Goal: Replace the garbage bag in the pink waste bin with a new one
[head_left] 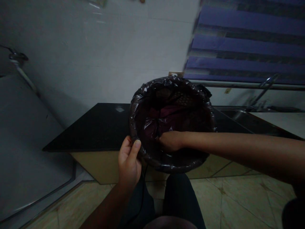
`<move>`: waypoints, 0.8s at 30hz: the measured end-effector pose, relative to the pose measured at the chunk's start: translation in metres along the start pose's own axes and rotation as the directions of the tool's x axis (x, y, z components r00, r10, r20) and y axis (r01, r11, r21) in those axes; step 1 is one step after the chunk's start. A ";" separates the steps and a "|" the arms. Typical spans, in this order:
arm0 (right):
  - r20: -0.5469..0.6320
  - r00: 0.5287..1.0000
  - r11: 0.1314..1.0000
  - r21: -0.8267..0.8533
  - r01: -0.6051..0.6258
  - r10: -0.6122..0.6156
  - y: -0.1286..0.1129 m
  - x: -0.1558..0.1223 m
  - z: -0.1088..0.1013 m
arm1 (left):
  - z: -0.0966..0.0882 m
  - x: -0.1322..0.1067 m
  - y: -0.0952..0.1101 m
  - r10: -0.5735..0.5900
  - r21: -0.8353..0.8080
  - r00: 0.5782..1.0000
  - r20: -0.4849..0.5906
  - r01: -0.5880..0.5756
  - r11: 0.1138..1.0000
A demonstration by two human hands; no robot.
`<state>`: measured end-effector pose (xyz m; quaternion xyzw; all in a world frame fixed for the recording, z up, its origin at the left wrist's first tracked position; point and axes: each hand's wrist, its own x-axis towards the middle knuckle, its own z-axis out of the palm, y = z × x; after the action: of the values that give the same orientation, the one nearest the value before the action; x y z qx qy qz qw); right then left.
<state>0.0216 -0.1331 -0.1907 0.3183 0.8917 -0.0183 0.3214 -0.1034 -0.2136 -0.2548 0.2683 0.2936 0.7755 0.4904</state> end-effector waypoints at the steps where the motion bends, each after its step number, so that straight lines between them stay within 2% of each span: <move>1: 0.009 1.000 1.000 -0.005 0.006 -0.006 -0.003 -0.001 0.001 | 0.000 0.000 0.000 0.001 0.000 1.000 0.004 -0.001 1.000; 9: 0.052 0.991 0.990 -0.056 0.129 -0.126 -0.005 -0.001 0.003 | -0.001 0.000 -0.001 0.029 0.016 1.000 0.008 -0.029 0.999; 16: -0.101 0.992 0.983 0.171 -0.060 0.078 -0.002 -0.016 0.001 | -0.001 0.000 -0.002 0.033 0.006 0.999 0.004 -0.033 0.999; 24: -0.059 0.998 0.952 0.305 -0.003 0.022 -0.007 -0.019 0.014 | -0.001 -0.001 -0.001 0.031 0.011 1.000 0.002 -0.031 0.999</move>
<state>0.0367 -0.1521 -0.1921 0.3703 0.8855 -0.1439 0.2409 -0.1030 -0.2148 -0.2560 0.2761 0.2930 0.7812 0.4771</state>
